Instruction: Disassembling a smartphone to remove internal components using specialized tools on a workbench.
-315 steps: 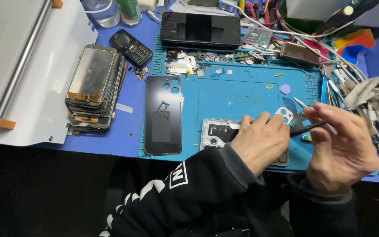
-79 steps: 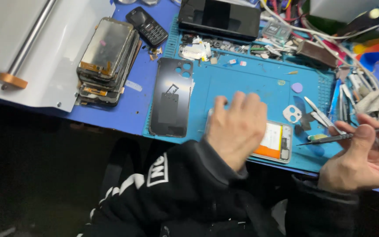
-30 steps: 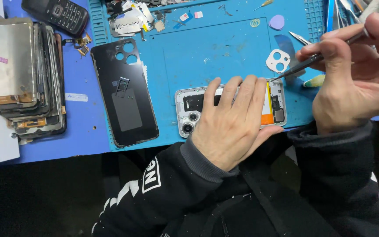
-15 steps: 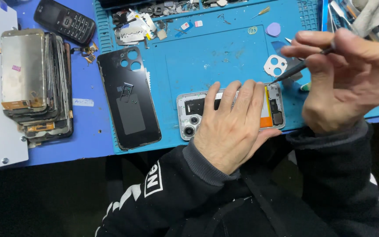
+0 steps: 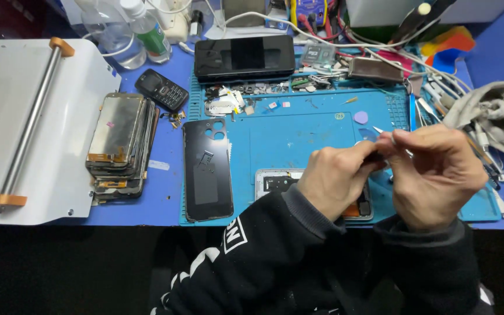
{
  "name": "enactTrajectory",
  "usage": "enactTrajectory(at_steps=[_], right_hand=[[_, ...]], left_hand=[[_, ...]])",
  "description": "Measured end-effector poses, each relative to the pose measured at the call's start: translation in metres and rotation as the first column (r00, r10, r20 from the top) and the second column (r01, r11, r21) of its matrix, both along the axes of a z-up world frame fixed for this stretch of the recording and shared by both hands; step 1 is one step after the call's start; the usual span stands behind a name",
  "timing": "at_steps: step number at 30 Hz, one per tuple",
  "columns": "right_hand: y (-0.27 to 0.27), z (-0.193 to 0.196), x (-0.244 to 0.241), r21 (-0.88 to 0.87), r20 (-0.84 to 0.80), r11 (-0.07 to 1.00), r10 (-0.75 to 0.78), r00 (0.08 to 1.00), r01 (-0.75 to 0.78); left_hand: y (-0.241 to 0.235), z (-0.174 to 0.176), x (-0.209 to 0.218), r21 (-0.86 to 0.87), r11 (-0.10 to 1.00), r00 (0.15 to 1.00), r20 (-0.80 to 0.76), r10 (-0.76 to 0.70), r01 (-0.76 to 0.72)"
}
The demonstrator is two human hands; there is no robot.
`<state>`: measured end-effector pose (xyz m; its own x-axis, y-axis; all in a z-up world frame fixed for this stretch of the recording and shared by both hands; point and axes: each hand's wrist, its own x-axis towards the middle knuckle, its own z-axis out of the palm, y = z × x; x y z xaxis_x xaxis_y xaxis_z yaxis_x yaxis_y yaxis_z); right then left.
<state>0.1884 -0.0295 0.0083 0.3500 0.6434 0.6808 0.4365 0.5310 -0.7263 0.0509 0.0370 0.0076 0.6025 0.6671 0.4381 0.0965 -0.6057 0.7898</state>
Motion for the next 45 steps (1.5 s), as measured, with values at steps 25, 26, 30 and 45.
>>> enactTrajectory(at_steps=[25, 26, 30, 45], right_hand=[[0.001, 0.032, -0.022, -0.138, 0.013, 0.986, -0.092, 0.996, 0.093], [0.001, 0.032, -0.022, -0.121, -0.036, 0.993, -0.018, 0.999, 0.014], [0.001, 0.014, -0.010, -0.073, 0.034, 0.996, -0.050, 0.998, 0.053], [0.002, 0.030, -0.024, -0.106, -0.044, 0.993, -0.048, 0.998, 0.043]], left_hand=[[-0.005, 0.006, -0.014, 0.385, 0.918, 0.870, -0.416, 0.265, -0.096], [-0.005, 0.006, -0.014, 0.394, 0.914, 0.875, -0.405, 0.266, -0.096], [-0.005, 0.003, -0.013, 0.406, 0.908, 0.876, -0.396, 0.275, -0.102], [-0.004, 0.000, -0.012, 0.412, 0.904, 0.868, -0.400, 0.292, -0.115]])
